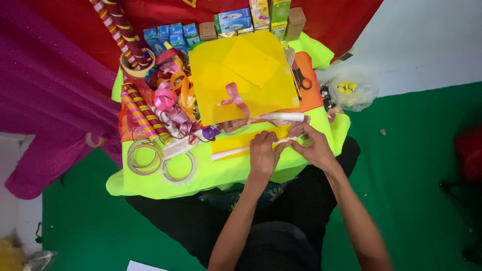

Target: Wrapping a yellow sheet of paper around a white cardboard tube to create a decorative craft item.

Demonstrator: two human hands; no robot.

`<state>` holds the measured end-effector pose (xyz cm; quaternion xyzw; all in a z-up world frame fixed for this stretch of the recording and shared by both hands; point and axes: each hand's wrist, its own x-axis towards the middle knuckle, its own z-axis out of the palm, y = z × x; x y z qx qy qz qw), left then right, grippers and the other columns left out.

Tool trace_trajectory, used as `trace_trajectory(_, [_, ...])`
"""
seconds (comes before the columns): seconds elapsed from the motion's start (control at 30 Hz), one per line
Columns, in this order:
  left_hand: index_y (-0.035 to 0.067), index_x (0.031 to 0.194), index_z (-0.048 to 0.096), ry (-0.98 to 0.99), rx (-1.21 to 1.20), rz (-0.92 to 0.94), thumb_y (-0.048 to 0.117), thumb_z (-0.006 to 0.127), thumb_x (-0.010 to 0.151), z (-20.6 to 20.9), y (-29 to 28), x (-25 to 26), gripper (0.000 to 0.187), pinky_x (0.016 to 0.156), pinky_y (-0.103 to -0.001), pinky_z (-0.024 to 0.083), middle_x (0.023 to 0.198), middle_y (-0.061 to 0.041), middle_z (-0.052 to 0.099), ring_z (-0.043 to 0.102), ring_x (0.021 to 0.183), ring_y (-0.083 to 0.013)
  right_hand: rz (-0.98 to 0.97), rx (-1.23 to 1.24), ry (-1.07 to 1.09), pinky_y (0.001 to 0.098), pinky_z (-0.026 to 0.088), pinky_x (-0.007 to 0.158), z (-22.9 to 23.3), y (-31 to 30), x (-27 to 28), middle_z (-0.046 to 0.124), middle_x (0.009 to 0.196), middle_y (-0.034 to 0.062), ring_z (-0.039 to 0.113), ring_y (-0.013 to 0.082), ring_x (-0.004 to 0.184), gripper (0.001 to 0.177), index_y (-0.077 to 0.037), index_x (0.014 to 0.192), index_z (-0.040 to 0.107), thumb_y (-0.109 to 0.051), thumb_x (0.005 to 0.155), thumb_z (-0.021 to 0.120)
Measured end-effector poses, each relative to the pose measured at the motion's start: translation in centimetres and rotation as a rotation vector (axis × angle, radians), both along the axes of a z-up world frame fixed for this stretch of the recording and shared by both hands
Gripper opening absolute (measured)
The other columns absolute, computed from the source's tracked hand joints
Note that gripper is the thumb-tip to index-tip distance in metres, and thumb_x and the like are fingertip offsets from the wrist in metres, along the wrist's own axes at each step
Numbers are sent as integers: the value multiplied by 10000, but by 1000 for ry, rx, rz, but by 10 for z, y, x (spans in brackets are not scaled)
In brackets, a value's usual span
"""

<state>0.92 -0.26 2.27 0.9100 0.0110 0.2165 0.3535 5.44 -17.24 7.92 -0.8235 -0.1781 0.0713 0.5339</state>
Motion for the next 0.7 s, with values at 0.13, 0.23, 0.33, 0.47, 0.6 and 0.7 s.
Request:
trace_trajectory(0.13, [159, 845, 651, -21, 2, 7, 373, 862, 803, -2, 0, -1, 303, 755, -342, 542, 804, 35, 572, 666, 785, -177, 1, -6, 4, 340, 525, 873, -4, 0, 0, 746, 950, 75, 653, 195, 936, 316, -119, 1114, 709, -47, 822, 805])
trace_trajectory(0.23, [156, 852, 645, -20, 19, 8, 351, 859, 800, -2, 0, -1, 294, 759, -349, 546, 810, 28, 569, 660, 795, -178, -1, -14, 2, 321, 525, 874, -9, -1, 1, 755, 962, 49, 664, 173, 946, 331, -143, 1120, 707, -71, 817, 815])
trace_trajectory(0.33, [152, 829, 645, -27, 13, -1, 346, 877, 783, -4, -3, 0, 306, 754, -341, 529, 804, 23, 574, 648, 773, -187, -11, -16, -2, 319, 530, 866, -19, -5, 3, 757, 976, 50, 673, 182, 945, 337, -150, 1119, 714, -76, 808, 824])
trace_trajectory(0.47, [145, 820, 628, -46, -50, -8, 362, 865, 755, -10, -1, 1, 328, 749, -388, 516, 814, 2, 578, 642, 790, -250, -16, -21, -8, 325, 526, 895, -33, -3, 10, 759, 1014, 46, 673, 173, 989, 346, -164, 1135, 722, -94, 815, 834])
trace_trajectory(0.6, [142, 826, 616, -90, -36, -5, 316, 877, 700, -16, -4, 2, 338, 747, -421, 509, 825, -23, 581, 643, 808, -287, -24, -38, -13, 338, 523, 909, -38, -6, 10, 743, 1015, 71, 669, 196, 982, 305, -141, 1122, 715, -98, 843, 831])
trace_trajectory(0.7, [150, 847, 598, -52, -16, -13, 331, 827, 759, -9, -2, -2, 305, 757, -420, 500, 842, -30, 570, 644, 832, -302, -32, -36, -21, 310, 507, 930, -27, 2, 5, 744, 994, 34, 670, 159, 994, 274, -145, 1082, 728, -56, 844, 830])
